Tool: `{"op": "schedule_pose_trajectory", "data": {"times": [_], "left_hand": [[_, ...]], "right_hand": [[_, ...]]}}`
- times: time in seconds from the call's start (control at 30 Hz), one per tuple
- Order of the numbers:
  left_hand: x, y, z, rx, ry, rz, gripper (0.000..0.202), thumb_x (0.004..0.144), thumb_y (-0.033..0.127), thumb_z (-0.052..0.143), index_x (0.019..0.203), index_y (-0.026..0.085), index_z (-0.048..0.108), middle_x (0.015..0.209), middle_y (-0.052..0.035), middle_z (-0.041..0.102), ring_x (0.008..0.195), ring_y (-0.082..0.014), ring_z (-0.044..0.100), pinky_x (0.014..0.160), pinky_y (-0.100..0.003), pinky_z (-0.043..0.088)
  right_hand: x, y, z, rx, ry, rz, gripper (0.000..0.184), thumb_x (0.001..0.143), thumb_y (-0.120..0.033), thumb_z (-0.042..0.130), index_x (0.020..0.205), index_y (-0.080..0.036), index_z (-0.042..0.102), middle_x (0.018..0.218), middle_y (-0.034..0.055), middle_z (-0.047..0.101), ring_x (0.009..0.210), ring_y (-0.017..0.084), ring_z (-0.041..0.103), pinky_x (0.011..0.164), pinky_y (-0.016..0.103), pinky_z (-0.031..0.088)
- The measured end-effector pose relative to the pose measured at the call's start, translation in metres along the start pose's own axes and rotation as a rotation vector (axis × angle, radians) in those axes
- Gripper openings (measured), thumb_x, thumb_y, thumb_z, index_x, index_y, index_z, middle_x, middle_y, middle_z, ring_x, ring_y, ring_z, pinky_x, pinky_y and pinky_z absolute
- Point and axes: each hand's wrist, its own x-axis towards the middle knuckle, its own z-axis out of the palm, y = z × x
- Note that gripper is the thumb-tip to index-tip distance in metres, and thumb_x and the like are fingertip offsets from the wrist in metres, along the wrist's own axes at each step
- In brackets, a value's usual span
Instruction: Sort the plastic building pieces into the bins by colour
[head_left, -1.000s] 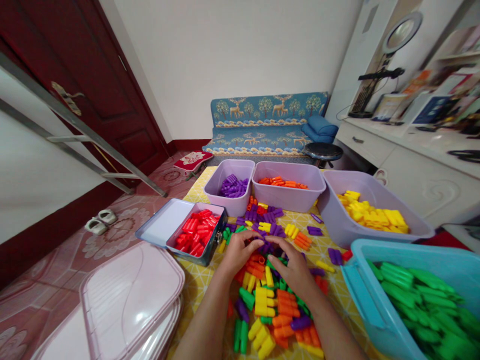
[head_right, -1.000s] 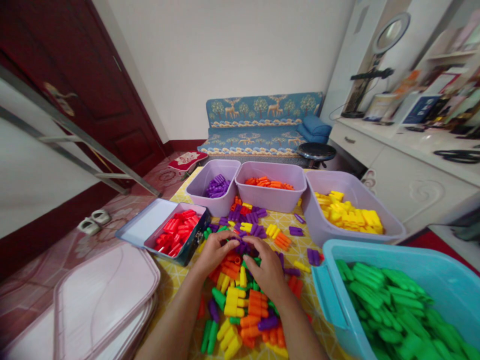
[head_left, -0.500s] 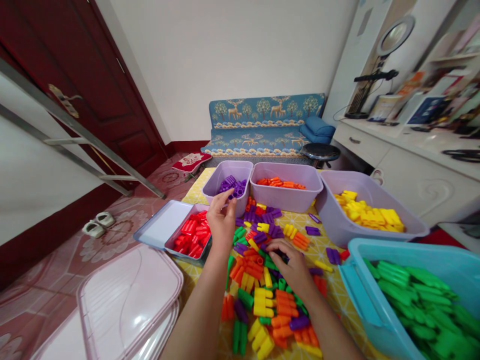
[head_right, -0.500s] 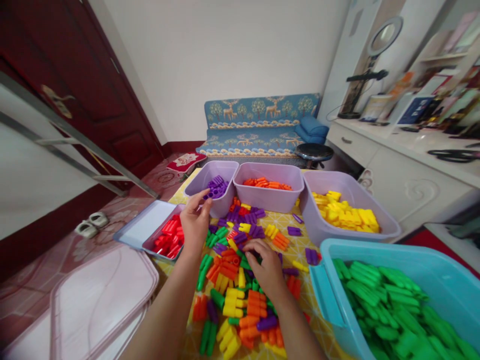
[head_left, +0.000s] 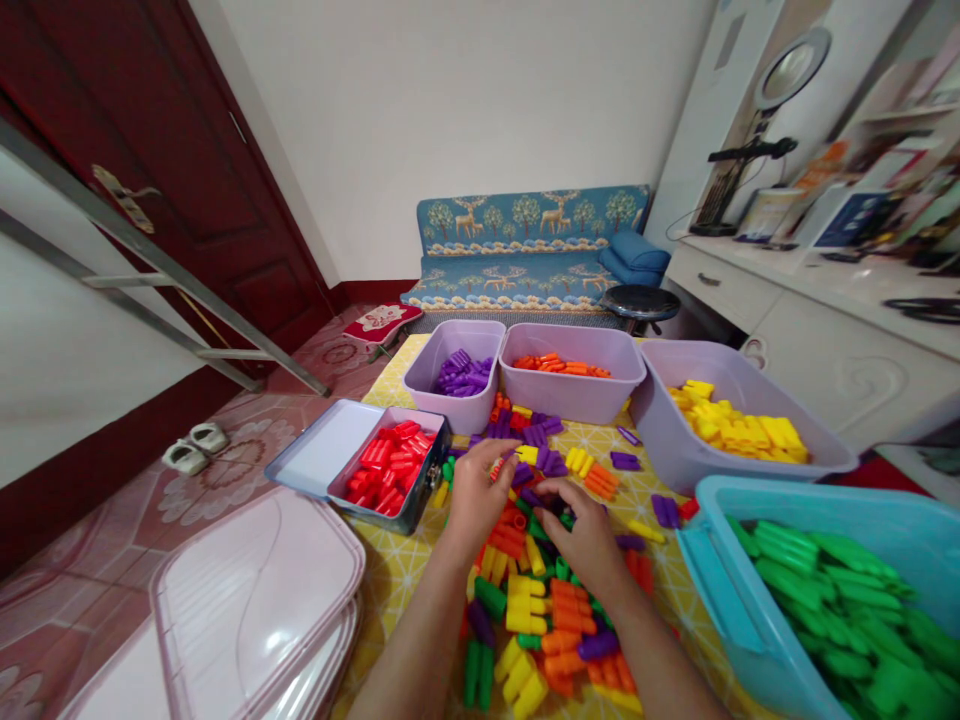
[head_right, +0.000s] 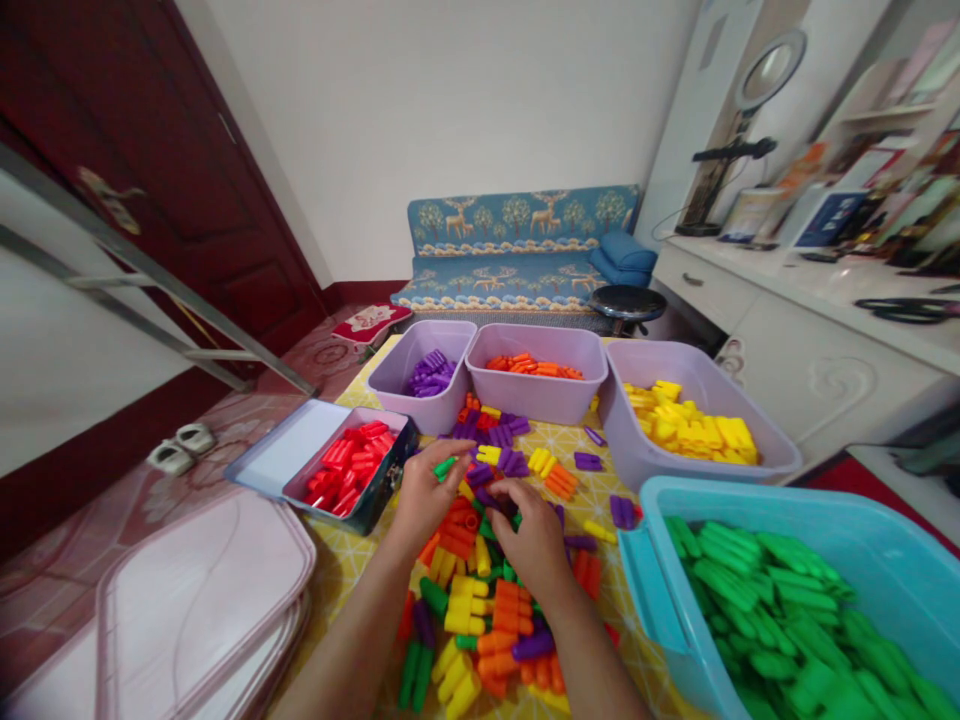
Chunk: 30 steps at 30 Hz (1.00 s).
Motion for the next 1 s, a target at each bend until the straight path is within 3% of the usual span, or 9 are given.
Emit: {"op": "schedule_pose_trajectory", "data": {"times": [0.17, 0.33, 0.43, 0.5, 0.67, 0.77, 0.83, 1.0], "left_hand": [[-0.015, -0.003, 0.008, -0.138, -0.303, -0.073, 0.024, 0.081, 0.031, 0.064, 0.101, 0.02, 0.072, 0.097, -0.006, 0.074, 0.09, -0.0203, 0.067, 0.083, -0.03, 0.053], [-0.018, -0.006, 0.008, -0.221, -0.386, -0.106, 0.045, 0.074, 0.021, 0.07, 0.119, 0.02, 0.064, 0.109, -0.0075, 0.071, 0.097, -0.0218, 0.066, 0.087, -0.032, 0.052], [-0.02, -0.01, 0.011, -0.284, -0.395, -0.141, 0.048, 0.076, 0.017, 0.067, 0.124, 0.019, 0.06, 0.109, -0.0076, 0.071, 0.089, -0.0197, 0.067, 0.08, -0.03, 0.054], [-0.021, -0.013, 0.013, -0.28, -0.389, -0.144, 0.04, 0.077, 0.017, 0.065, 0.117, 0.019, 0.064, 0.105, -0.0071, 0.072, 0.084, -0.0186, 0.067, 0.077, -0.03, 0.054], [-0.022, -0.022, 0.019, -0.275, -0.281, -0.191, 0.021, 0.08, 0.02, 0.062, 0.098, 0.015, 0.071, 0.094, -0.0075, 0.074, 0.085, -0.0188, 0.068, 0.079, -0.029, 0.053], [-0.023, -0.026, 0.02, -0.208, -0.235, -0.2, 0.018, 0.08, 0.023, 0.06, 0.092, 0.016, 0.072, 0.088, -0.0065, 0.074, 0.079, -0.0182, 0.067, 0.073, -0.028, 0.053], [-0.023, -0.027, 0.021, -0.161, -0.211, -0.189, 0.018, 0.081, 0.024, 0.06, 0.091, 0.016, 0.072, 0.085, -0.0059, 0.074, 0.077, -0.0178, 0.067, 0.069, -0.027, 0.052], [-0.023, -0.022, 0.021, -0.1, -0.204, -0.164, 0.018, 0.081, 0.024, 0.058, 0.09, 0.016, 0.073, 0.085, -0.0055, 0.073, 0.077, -0.017, 0.066, 0.069, -0.025, 0.05]], "right_hand": [[0.0, 0.003, 0.002, -0.057, 0.012, 0.011, 0.03, 0.074, -0.017, 0.054, 0.102, -0.023, 0.062, 0.098, 0.0046, 0.068, 0.088, 0.021, 0.062, 0.081, 0.038, 0.051], [0.001, 0.002, 0.001, -0.123, 0.025, 0.022, 0.038, 0.074, -0.017, 0.054, 0.11, -0.024, 0.061, 0.1, 0.0054, 0.067, 0.087, 0.022, 0.062, 0.084, 0.041, 0.05], [-0.001, -0.001, 0.001, -0.091, 0.017, 0.058, 0.045, 0.075, -0.017, 0.055, 0.12, -0.023, 0.055, 0.1, 0.0054, 0.067, 0.084, 0.02, 0.062, 0.081, 0.038, 0.051], [-0.003, -0.005, 0.001, -0.033, 0.005, 0.058, 0.044, 0.076, -0.018, 0.055, 0.12, -0.022, 0.054, 0.101, 0.0052, 0.067, 0.086, 0.02, 0.063, 0.078, 0.035, 0.051], [0.001, -0.006, -0.009, 0.095, 0.039, 0.007, 0.023, 0.084, -0.026, 0.054, 0.106, -0.022, 0.061, 0.103, 0.0061, 0.068, 0.097, 0.021, 0.063, 0.086, 0.036, 0.05], [0.012, 0.011, -0.023, -0.046, 0.173, -0.061, 0.019, 0.086, -0.025, 0.05, 0.096, -0.021, 0.066, 0.105, 0.0078, 0.068, 0.103, 0.023, 0.06, 0.096, 0.042, 0.045], [0.021, 0.028, -0.031, -0.201, 0.198, -0.069, 0.03, 0.084, -0.02, 0.048, 0.108, -0.02, 0.065, 0.114, 0.0092, 0.066, 0.11, 0.024, 0.057, 0.1, 0.045, 0.042], [0.034, 0.058, -0.035, -0.467, 0.011, -0.007, 0.054, 0.077, -0.009, 0.046, 0.129, -0.02, 0.056, 0.135, 0.0083, 0.054, 0.128, 0.026, 0.043, 0.108, 0.045, 0.035]]}}
